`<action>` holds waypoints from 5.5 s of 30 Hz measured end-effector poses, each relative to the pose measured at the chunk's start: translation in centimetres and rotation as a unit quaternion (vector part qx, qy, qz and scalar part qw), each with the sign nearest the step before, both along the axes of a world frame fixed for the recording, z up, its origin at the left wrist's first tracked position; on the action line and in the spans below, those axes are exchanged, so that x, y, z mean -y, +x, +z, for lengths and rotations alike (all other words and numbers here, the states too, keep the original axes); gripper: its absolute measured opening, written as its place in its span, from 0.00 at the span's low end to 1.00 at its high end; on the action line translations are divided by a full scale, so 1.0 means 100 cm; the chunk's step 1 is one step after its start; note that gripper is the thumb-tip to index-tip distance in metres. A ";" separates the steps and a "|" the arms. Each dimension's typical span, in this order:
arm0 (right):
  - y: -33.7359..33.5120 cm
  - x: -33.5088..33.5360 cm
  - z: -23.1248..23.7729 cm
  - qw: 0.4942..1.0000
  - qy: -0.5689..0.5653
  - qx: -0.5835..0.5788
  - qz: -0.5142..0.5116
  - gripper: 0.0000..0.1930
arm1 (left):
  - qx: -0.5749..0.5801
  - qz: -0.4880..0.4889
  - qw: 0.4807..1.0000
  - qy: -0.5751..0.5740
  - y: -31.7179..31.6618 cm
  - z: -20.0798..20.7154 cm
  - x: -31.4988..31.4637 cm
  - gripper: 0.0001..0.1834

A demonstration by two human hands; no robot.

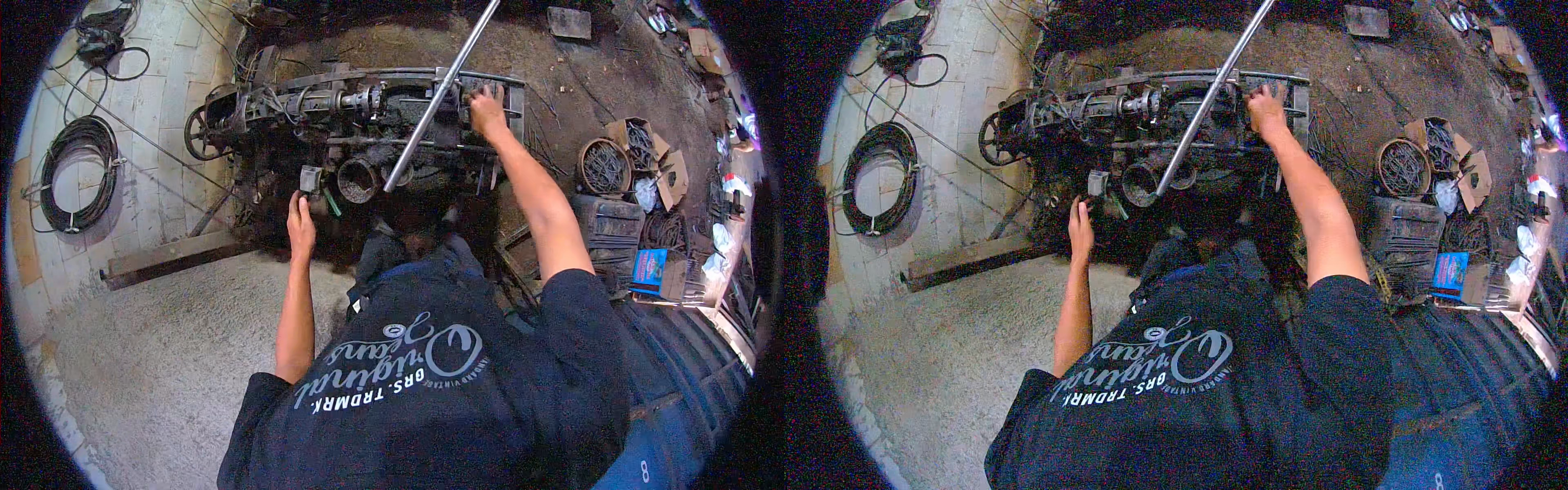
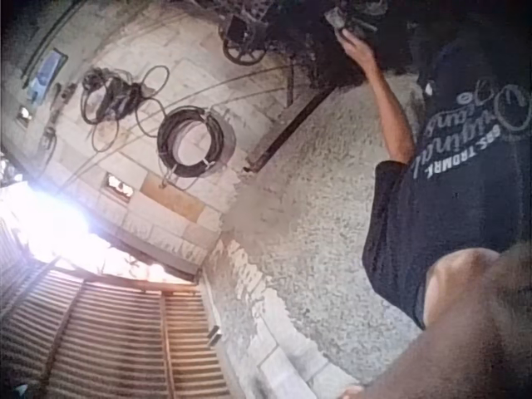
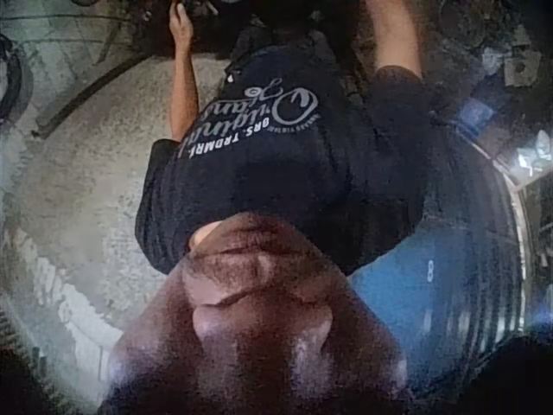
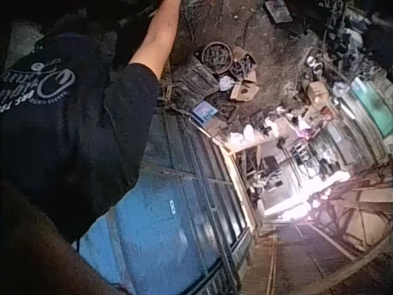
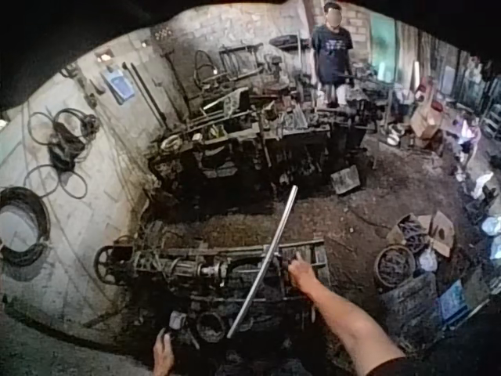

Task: The person operates and adjusts a machine used for processing metal rods and wire coils, using pliers to manipulate the machine's gears.

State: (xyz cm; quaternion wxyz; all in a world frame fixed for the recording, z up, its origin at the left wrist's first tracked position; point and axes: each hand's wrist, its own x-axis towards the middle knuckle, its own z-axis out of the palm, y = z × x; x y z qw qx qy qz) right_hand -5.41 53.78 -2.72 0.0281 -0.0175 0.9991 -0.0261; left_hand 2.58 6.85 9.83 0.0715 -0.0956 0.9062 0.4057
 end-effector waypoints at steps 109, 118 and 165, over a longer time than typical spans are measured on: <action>0.239 -0.220 -0.168 0.463 -0.685 -0.009 -0.563 0.11 | -0.133 -0.285 0.904 -0.289 -0.156 -0.002 -0.394 0.22; 0.419 -0.214 -0.243 0.239 -0.601 -0.030 -0.762 0.09 | -0.108 -0.279 0.912 -0.281 -0.169 -0.006 -0.358 0.26; 0.303 -0.141 0.020 0.646 -0.379 -0.377 -0.545 0.11 | -0.093 -0.365 0.900 -0.219 -0.129 0.016 -0.310 0.24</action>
